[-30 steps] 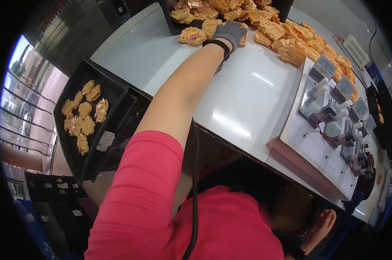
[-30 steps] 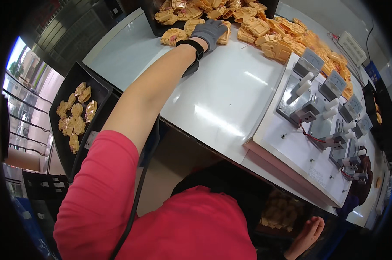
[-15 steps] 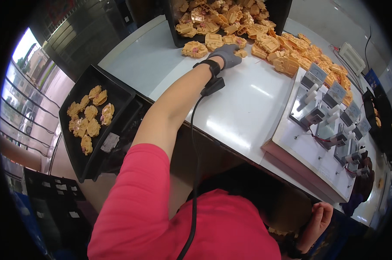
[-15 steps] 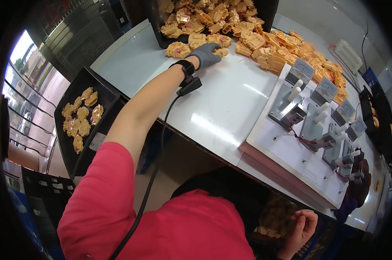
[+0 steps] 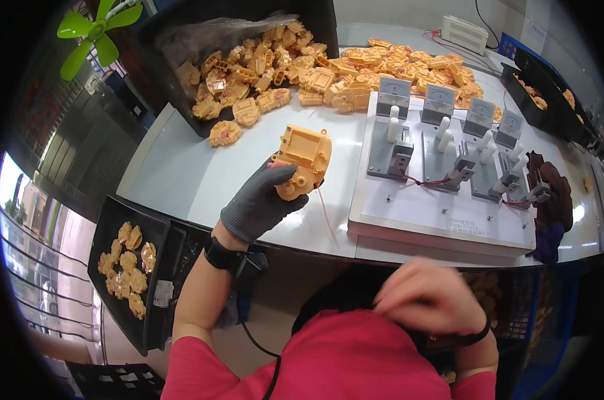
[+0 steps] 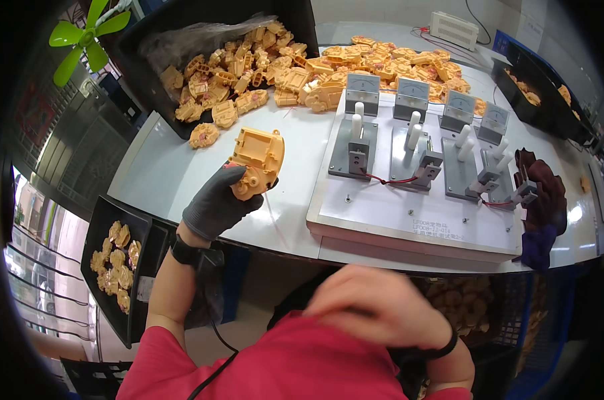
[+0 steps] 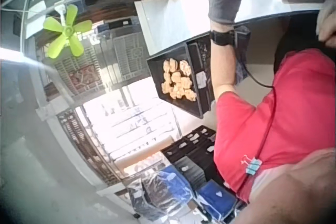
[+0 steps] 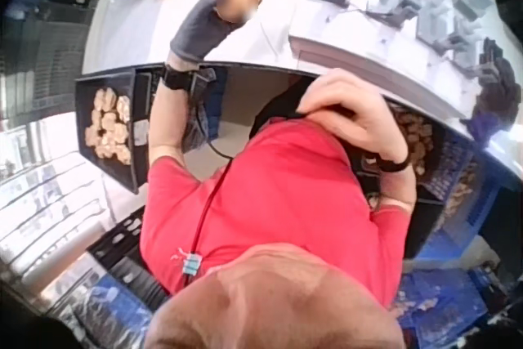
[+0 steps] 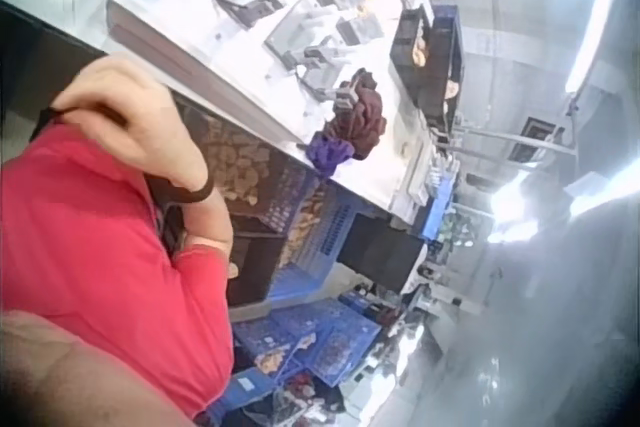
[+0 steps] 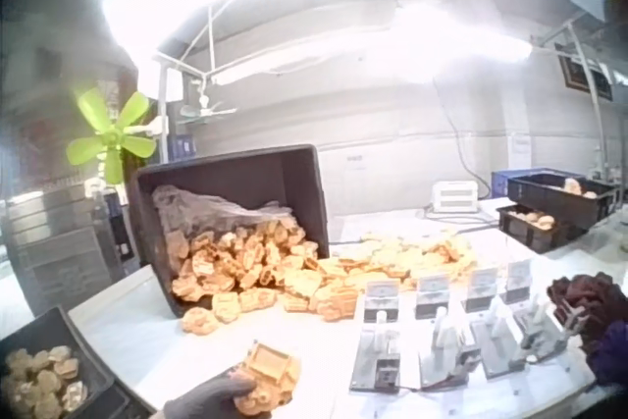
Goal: The person repeatedly picks up yellow plastic toy components from a bin and places them into a testing jig on a white table. They connect red and black wires to the components and press a button on the jig to test them. After testing, the person removes the components and places them into a black bin. The process is repeated for multiple components throughout the video.
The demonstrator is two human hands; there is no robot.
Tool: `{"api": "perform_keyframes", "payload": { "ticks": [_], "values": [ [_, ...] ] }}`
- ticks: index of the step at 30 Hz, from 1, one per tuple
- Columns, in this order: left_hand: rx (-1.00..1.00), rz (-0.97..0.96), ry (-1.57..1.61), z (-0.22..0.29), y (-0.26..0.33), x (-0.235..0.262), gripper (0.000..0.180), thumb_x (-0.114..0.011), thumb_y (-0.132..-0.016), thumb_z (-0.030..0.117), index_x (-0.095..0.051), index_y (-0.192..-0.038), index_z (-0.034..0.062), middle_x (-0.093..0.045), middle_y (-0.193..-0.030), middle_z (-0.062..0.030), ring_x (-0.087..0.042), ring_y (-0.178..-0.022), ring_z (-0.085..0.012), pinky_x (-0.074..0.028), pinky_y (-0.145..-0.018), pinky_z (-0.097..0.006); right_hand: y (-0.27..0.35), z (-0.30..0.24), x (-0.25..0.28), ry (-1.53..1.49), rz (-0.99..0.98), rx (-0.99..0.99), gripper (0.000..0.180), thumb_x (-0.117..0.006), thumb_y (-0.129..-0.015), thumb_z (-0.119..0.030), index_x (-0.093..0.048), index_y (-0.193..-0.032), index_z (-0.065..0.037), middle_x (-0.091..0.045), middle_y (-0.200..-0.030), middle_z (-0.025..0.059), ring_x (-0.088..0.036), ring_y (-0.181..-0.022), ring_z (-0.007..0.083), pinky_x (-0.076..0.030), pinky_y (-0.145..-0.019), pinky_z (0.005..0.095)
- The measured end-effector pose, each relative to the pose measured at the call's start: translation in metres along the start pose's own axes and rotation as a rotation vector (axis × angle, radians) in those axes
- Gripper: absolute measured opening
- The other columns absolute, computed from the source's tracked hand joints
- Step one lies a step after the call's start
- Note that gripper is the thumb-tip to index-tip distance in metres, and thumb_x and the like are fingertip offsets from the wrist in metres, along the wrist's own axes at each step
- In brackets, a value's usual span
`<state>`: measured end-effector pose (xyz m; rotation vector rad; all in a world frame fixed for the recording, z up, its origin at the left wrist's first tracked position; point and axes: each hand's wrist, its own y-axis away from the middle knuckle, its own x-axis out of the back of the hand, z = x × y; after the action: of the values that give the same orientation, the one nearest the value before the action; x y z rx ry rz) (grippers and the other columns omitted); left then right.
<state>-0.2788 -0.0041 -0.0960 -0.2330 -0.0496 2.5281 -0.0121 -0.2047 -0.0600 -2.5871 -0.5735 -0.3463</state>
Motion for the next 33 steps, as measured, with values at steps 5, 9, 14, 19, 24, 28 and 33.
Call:
{"api": "perform_keyframes", "payload": {
  "ticks": [5,9,14,19,24,28,33],
  "values": [
    [-0.421,-0.157,-0.368,-0.002,-0.026,-0.004,0.046,-0.069,-0.089,0.009,-0.049,-0.13,0.0057,-0.059,-0.124,-0.0093,-0.061,-0.111,-0.02,-0.052,-0.092,-0.032,-0.051,-0.051,-0.064,-0.124,-0.348,0.489,0.027,-0.053,-0.095,-0.016,-0.058,-0.121,-0.008,-0.061,-0.118,0.0121,-0.063,-0.095,0.0274,-0.05,-0.08,0.035],
    [-0.049,-0.081,-0.036,-0.009,-0.02,-0.01,0.045,-0.067,-0.089,0.005,-0.048,-0.13,0.0058,-0.059,-0.123,-0.0089,-0.061,-0.112,-0.0175,-0.051,-0.093,-0.029,-0.066,-0.068,-0.091,-0.026,-0.442,0.538,0.015,-0.05,-0.092,-0.015,-0.056,-0.103,-0.008,-0.061,-0.092,0.0093,-0.062,-0.082,0.0247,-0.048,-0.071,0.0352],
    [-0.593,-0.125,-0.747,-0.018,-0.013,0.008,0.049,-0.072,-0.083,0.0,-0.049,-0.126,0.0072,-0.058,-0.122,-0.0093,-0.061,-0.111,-0.0206,-0.051,-0.093,-0.031,-0.07,-0.073,-0.096,0.026,-0.384,0.649,0.013,-0.054,-0.087,-0.018,-0.058,-0.094,-0.008,-0.06,-0.079,0.0063,-0.063,-0.074,0.0236,-0.047,-0.062,0.0388],
    [0.025,0.048,0.037,0.004,0.026,0.002,0.037,-0.067,-0.087,0.004,-0.051,-0.12,0.0041,-0.06,-0.117,-0.0127,-0.061,-0.108,-0.0208,-0.051,-0.091,-0.033,-0.083,-0.082,-0.127,0.057,-0.312,0.76,0.016,-0.06,-0.082,-0.022,-0.067,-0.09,-0.01,-0.066,-0.07,0.0091,-0.066,-0.065,0.0291,-0.048,-0.056,0.0428],
    [0.015,0.07,-0.251,0.008,0.036,-0.005,0.03,-0.059,-0.092,0.011,-0.051,-0.119,0.0001,-0.062,-0.114,-0.0128,-0.063,-0.101,-0.0192,-0.053,-0.083,-0.031,-0.088,-0.075,-0.135,-0.124,-0.097,0.889,0.014,-0.059,-0.083,-0.021,-0.069,-0.087,-0.012,-0.068,-0.071,0.01,-0.067,-0.067,0.03,-0.05,-0.057,0.0426],
    [0.038,0.12,-0.001,0.003,0.041,-0.001,0.028,-0.062,-0.089,0.004,-0.055,-0.115,-0.0021,-0.065,-0.112,-0.0126,-0.065,-0.102,-0.0194,-0.053,-0.085,-0.031,-0.088,-0.064,-0.123,-0.012,-0.102,0.836,0.017,-0.058,-0.085,-0.019,-0.068,-0.096,-0.01,-0.067,-0.072,0.0106,-0.066,-0.068,0.0297,-0.05,-0.059,0.0414],
    [0.021,0.111,-0.201,0.01,0.045,-0.007,0.025,-0.063,-0.086,0.0,-0.059,-0.111,-0.0043,-0.068,-0.109,-0.0122,-0.066,-0.101,-0.02,-0.052,-0.087,-0.03,-0.082,-0.066,-0.111,-0.312,-0.109,0.838,0.02,-0.059,-0.084,-0.017,-0.067,-0.102,-0.012,-0.065,-0.069,0.0115,-0.064,-0.067,0.0314,-0.049,-0.061,0.0413]
  ]
}}
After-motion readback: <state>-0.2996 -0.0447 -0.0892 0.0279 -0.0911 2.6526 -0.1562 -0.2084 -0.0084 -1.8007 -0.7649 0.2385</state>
